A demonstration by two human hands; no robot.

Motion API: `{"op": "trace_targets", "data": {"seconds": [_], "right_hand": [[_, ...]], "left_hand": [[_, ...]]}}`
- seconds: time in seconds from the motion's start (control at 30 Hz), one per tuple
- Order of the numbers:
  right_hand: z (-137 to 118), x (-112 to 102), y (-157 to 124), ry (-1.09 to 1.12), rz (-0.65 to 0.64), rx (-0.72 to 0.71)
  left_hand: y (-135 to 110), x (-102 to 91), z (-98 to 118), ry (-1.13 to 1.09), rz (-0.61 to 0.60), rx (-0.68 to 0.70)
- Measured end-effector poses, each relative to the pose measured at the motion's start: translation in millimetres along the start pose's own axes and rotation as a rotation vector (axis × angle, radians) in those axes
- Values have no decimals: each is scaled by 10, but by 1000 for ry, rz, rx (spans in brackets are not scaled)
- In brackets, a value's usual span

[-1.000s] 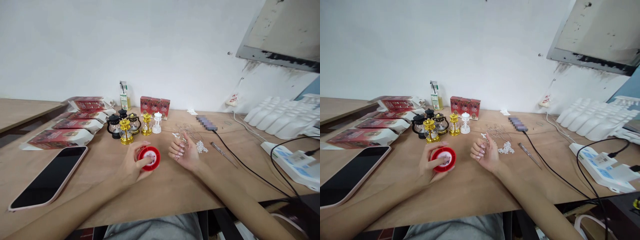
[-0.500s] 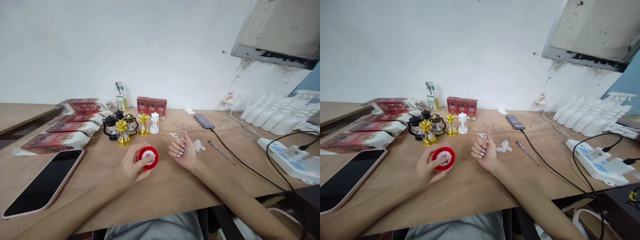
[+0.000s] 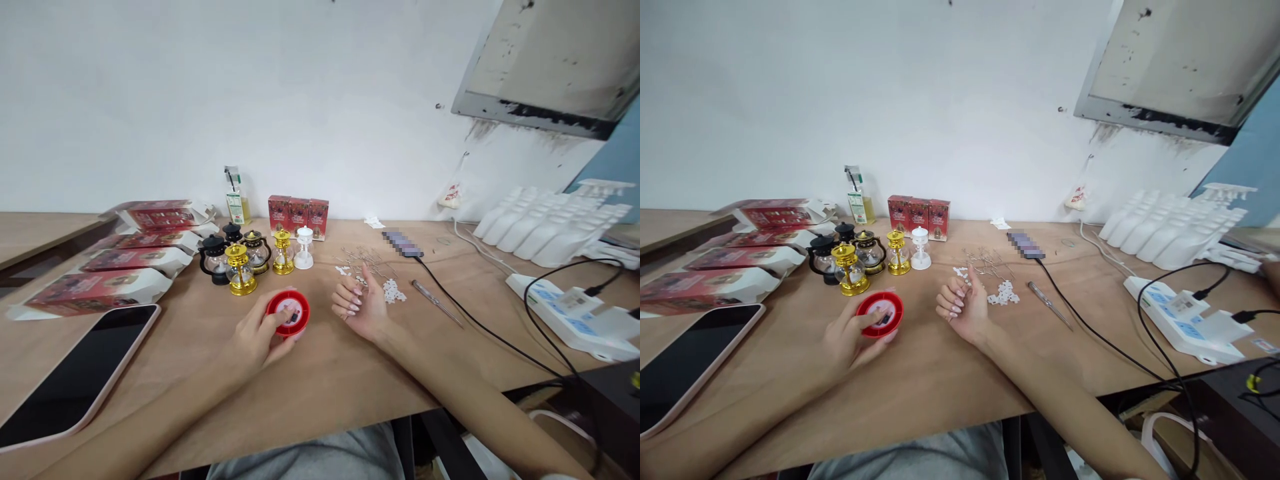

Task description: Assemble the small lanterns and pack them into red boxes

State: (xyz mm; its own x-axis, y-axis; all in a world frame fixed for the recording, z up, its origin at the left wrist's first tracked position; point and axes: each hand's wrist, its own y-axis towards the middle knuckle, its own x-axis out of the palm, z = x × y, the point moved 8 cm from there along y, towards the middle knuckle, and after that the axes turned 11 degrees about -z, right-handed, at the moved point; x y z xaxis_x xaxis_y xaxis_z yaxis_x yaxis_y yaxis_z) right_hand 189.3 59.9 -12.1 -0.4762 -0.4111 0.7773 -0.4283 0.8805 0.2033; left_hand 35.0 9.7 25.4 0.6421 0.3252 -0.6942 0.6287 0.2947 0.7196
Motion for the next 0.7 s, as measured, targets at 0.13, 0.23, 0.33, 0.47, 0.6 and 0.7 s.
{"op": "trace_targets", "data": {"seconds": [0.13,0.23,0.33,0.47,0.6,0.7], "right_hand": [[-14,-5,-8,-63,29,-1],[-29,-15,6,-104,24,-2],[35,-82,20,-236,41,82],[240,-172,-43,-752,79,351],[429,27,-92,-1149,-144,417],[395,73,-68,-1347,-178,318]], "left_hand": [[-18,-16,-44,-30,39,-48],[-34,-3,-90,-119,46,-82],[-38,-7,-73,-128,45,-50],[-28,5,-30,-31,13,9],[-30,-14,-20,-29,41,42],[-22,-6,-60,-81,19,3]]}}
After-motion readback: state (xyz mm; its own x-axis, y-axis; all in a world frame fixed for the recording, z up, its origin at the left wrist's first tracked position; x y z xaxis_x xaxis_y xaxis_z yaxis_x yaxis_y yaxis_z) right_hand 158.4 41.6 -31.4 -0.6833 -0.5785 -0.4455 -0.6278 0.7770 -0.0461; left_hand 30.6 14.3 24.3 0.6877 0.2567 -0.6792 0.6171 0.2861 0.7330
